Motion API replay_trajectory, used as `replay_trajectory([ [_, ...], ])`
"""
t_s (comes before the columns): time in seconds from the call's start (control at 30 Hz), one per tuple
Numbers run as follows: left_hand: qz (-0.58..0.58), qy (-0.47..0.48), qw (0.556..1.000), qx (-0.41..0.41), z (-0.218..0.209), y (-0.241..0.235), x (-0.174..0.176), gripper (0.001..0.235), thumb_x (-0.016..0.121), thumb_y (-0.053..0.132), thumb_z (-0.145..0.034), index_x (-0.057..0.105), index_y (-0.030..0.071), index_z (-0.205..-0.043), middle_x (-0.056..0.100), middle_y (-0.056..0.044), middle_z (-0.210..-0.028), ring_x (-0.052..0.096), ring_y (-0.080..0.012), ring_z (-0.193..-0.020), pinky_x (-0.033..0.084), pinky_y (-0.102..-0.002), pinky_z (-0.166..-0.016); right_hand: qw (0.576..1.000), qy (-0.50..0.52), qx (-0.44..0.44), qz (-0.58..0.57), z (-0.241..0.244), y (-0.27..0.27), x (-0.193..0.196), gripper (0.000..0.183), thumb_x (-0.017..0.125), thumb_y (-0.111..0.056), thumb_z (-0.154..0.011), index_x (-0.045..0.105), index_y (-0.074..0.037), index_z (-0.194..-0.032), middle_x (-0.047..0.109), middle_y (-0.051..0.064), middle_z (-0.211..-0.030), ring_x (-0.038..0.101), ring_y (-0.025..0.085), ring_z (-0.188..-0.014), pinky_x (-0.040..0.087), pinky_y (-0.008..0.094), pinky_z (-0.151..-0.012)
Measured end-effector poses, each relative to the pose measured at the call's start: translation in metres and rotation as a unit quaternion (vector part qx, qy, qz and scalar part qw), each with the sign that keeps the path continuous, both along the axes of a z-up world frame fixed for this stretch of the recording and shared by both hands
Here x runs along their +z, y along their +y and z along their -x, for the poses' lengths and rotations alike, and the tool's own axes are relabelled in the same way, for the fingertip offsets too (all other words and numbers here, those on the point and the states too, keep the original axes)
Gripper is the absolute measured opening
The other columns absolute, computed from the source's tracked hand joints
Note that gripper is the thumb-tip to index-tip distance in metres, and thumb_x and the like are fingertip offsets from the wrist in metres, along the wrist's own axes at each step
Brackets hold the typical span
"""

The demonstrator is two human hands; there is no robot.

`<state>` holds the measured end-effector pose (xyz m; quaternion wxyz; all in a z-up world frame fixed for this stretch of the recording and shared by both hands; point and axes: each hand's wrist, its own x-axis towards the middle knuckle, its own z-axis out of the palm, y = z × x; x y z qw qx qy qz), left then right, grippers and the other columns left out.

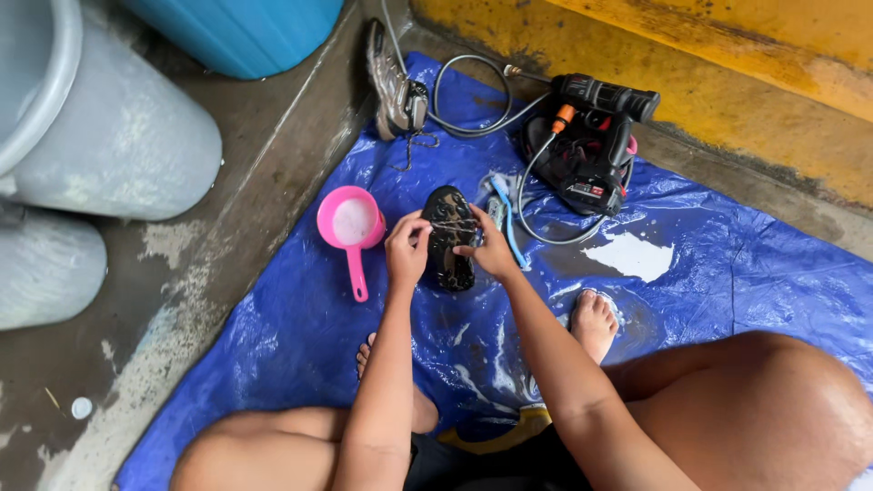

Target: The person scrubs a hiking shoe with a brush and soapy water, then rinses it using a handheld pressure washer. They repeat the scrubbing and rinsing process on the shoe, focusing on the upper and sole areas.

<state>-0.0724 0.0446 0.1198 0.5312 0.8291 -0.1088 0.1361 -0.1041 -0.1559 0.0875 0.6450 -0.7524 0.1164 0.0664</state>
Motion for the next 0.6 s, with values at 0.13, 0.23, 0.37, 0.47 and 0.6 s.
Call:
replay_trajectory([
  [0.13, 0.268, 0.160, 0.945, 0.096, -0.011, 0.014, -0.056, 0.008, 0.061, 0.009, -0.111, 0.058, 0.008, -0.118, 0.081, -0.019, -0.114, 0.082, -0.0320, -0.094, 0.070, -0.048, -0.079, 0.997, -0.008, -0.029, -0.070, 0.011, -0.012, -0.035, 0.076, 0.101, -0.007, -0.073, 0.067, -0.020, -0.140, 0.064, 0.005, -0.145, 0.054, 0.038, -0.150, 0.031, 0.078, -0.124],
  [0.23, 0.122, 0.250, 0.945, 0.175, -0.015, 0.040, -0.097, 0.012, 0.067, 0.005, -0.102, 0.062, 0.005, -0.113, 0.081, -0.015, -0.085, 0.080, -0.0225, -0.070, 0.069, -0.033, -0.052, 0.987, -0.008, -0.062, -0.146, 0.024, -0.018, -0.040, 0.079, 0.100, 0.004, -0.069, 0.064, -0.013, -0.138, 0.060, 0.011, -0.146, 0.055, 0.044, -0.145, 0.048, 0.066, -0.116],
  [0.37, -0.106, 0.313, 0.932, 0.147, -0.012, 0.037, -0.088, 0.052, 0.077, 0.027, -0.095, 0.064, 0.014, -0.143, 0.073, -0.015, -0.137, 0.067, -0.0307, -0.134, 0.056, -0.046, -0.114, 0.985, -0.035, -0.065, -0.157, 0.030, -0.010, -0.025, 0.072, 0.101, 0.001, -0.074, 0.065, -0.014, -0.134, 0.067, 0.008, -0.138, 0.062, 0.035, -0.134, 0.054, 0.056, -0.112],
  [0.47, -0.037, 0.150, 0.986, 0.063, 0.005, 0.014, -0.016, 0.049, 0.076, 0.018, -0.100, 0.068, 0.006, -0.147, 0.068, -0.024, -0.147, 0.060, -0.0404, -0.145, 0.046, -0.051, -0.125, 0.982, -0.057, -0.073, -0.166, 0.036, -0.003, -0.003, 0.064, 0.099, 0.001, -0.079, 0.069, -0.015, -0.132, 0.074, 0.006, -0.130, 0.067, 0.027, -0.127, 0.056, 0.049, -0.110],
  [0.6, -0.009, 0.075, 0.993, -0.092, 0.006, -0.004, 0.036, 0.057, 0.090, 0.028, -0.092, 0.074, 0.004, -0.142, 0.074, -0.024, -0.132, 0.070, -0.0420, -0.127, 0.056, -0.051, -0.111, 0.981, -0.072, -0.085, -0.161, 0.035, 0.004, 0.033, 0.063, 0.101, -0.001, -0.076, 0.072, -0.014, -0.130, 0.078, 0.004, -0.116, 0.071, 0.020, -0.112, 0.063, 0.039, -0.095],
])
